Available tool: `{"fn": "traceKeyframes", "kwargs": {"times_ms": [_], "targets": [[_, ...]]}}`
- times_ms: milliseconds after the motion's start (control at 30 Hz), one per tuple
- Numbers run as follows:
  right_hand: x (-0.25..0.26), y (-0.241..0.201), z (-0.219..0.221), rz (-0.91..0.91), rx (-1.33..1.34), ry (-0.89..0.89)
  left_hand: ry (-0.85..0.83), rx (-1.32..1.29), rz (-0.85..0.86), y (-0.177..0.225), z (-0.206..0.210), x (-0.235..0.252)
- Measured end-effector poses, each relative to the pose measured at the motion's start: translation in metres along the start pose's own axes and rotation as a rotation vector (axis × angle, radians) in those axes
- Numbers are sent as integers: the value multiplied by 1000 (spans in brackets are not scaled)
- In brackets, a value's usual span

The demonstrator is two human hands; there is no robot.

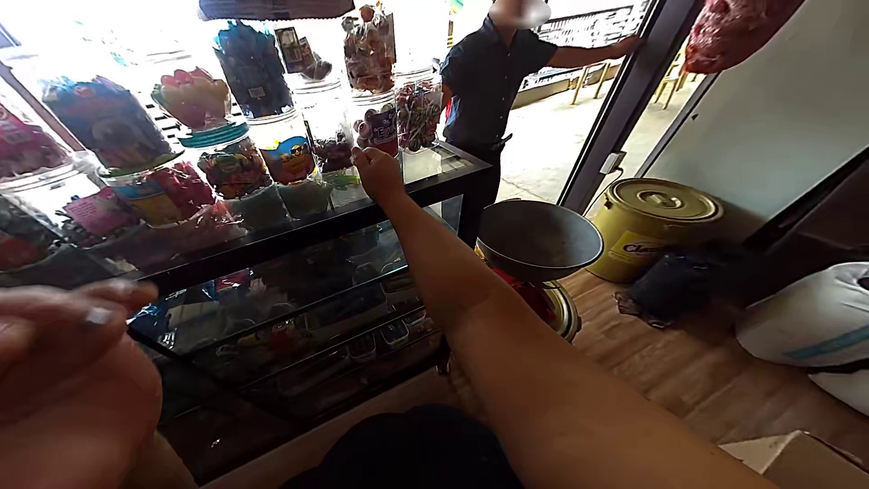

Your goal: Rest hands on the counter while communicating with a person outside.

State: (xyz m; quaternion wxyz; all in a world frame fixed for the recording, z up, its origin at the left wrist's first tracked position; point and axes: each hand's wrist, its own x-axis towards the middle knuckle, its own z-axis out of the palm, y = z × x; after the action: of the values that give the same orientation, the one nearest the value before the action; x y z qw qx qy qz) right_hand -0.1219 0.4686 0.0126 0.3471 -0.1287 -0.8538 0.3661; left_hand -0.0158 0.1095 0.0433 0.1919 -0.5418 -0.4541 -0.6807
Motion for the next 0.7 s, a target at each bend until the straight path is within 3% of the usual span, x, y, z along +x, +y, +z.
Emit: {"fn": "traceKeyframes", "kwargs": {"times_ms": [100, 167, 300, 467, 700], "targets": [[0, 0, 1, -3, -6, 7, -24, 405, 199, -69, -31, 14], [-1, -1, 3, -13, -21, 14, -45, 711, 186, -100, -34, 24], [-1, -3, 3, -16, -54, 0, -69, 1031, -188, -148, -61, 26], [1, -3, 1, -1, -61, -49, -236, 1308, -498, -184, -109, 14], [1, -5, 2, 7, -86, -42, -47, 1448, -159, -205, -110, -27]]}}
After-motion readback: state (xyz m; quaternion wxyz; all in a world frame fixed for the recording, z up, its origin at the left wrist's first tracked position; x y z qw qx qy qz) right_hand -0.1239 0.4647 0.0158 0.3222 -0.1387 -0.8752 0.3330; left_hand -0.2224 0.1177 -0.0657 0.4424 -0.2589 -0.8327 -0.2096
